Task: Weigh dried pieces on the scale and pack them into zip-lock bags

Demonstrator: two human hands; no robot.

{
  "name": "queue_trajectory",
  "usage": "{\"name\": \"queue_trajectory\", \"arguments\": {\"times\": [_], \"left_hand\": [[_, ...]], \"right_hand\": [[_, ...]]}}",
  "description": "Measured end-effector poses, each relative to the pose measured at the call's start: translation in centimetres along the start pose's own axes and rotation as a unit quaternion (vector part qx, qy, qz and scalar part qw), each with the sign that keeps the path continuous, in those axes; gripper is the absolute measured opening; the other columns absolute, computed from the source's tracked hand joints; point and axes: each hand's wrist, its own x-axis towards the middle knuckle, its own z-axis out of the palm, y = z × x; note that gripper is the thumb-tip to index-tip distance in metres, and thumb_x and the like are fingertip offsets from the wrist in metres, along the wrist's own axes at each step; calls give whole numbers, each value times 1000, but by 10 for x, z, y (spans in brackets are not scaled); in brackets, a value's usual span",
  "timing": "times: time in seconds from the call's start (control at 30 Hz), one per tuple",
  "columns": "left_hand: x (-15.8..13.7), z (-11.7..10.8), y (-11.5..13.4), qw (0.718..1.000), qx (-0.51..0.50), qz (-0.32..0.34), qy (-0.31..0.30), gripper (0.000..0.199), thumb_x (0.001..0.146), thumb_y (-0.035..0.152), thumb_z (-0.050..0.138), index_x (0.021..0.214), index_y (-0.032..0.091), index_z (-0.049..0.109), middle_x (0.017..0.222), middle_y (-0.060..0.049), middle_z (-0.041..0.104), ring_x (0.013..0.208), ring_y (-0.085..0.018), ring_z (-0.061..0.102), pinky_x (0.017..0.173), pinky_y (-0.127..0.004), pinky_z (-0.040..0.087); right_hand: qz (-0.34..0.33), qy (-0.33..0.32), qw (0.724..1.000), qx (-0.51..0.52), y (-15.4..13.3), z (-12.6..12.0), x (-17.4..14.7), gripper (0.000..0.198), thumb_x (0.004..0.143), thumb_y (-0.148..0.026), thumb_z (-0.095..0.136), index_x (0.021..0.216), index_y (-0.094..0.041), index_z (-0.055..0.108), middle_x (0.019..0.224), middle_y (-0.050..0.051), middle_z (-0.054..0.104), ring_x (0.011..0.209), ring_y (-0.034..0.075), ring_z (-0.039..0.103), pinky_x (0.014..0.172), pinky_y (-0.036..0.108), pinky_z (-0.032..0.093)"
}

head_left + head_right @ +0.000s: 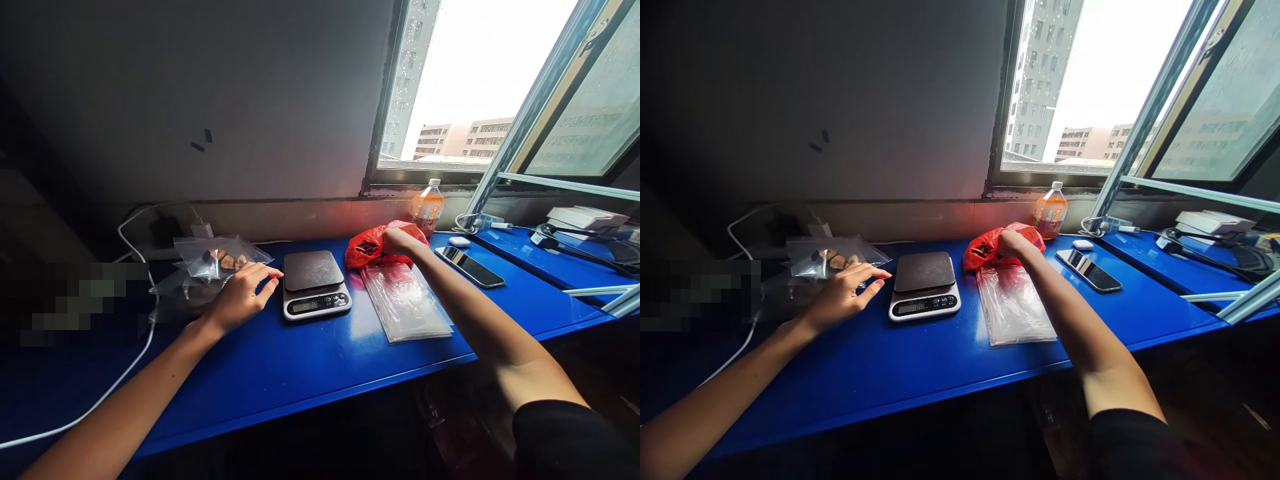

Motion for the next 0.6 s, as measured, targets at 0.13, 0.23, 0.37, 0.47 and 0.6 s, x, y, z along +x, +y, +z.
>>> {"name": "queue_trajectory", "arguments": {"times": [0.13, 0.23, 0.37, 0.47, 0.6], "left_hand": [[-1, -3, 2, 1000, -2, -1, -1, 26, 91, 31, 47, 94, 17, 68, 96, -7, 73, 95, -24, 63, 90, -40, 46], [0, -6, 3, 1000, -6, 2, -2, 25, 91, 31, 48, 94, 17, 68, 96, -7, 73, 94, -24, 63, 89, -40, 47], [0, -8, 2, 1000, -21, 8, 6, 23, 90, 30, 49, 94, 18, 69, 96, -7, 73, 94, -24, 63, 92, -43, 46], [-3, -10, 6, 999, -40, 9, 15, 22, 90, 30, 51, 92, 18, 69, 96, -7, 73, 95, -25, 62, 92, -44, 46], [-2, -4, 25, 997, -80, 1, 15, 21, 90, 32, 53, 96, 19, 68, 97, -6, 72, 96, -23, 63, 90, -41, 48]], "right_hand": [[15, 40, 999, 17, -4, -3, 5, 8, 69, -20, 71, 66, -13, 73, 63, 11, 68, 78, 29, 69, 69, 35, 52], [3, 73, 996, 51, 2, -3, 1, 6, 68, -14, 69, 63, -12, 71, 66, 12, 70, 77, 27, 69, 71, 33, 52], [0, 145, 983, 113, 25, -5, -11, 17, 81, -18, 58, 80, -10, 73, 80, 12, 74, 75, 20, 70, 69, 27, 51], [19, 220, 961, 164, 37, -11, -30, 33, 92, -30, 46, 98, -7, 69, 83, 14, 74, 68, 17, 69, 61, 26, 51], [-21, 358, 872, 334, 11, -20, -69, 33, 88, -43, 56, 90, -13, 68, 75, 9, 72, 59, 16, 66, 54, 26, 50]]}}
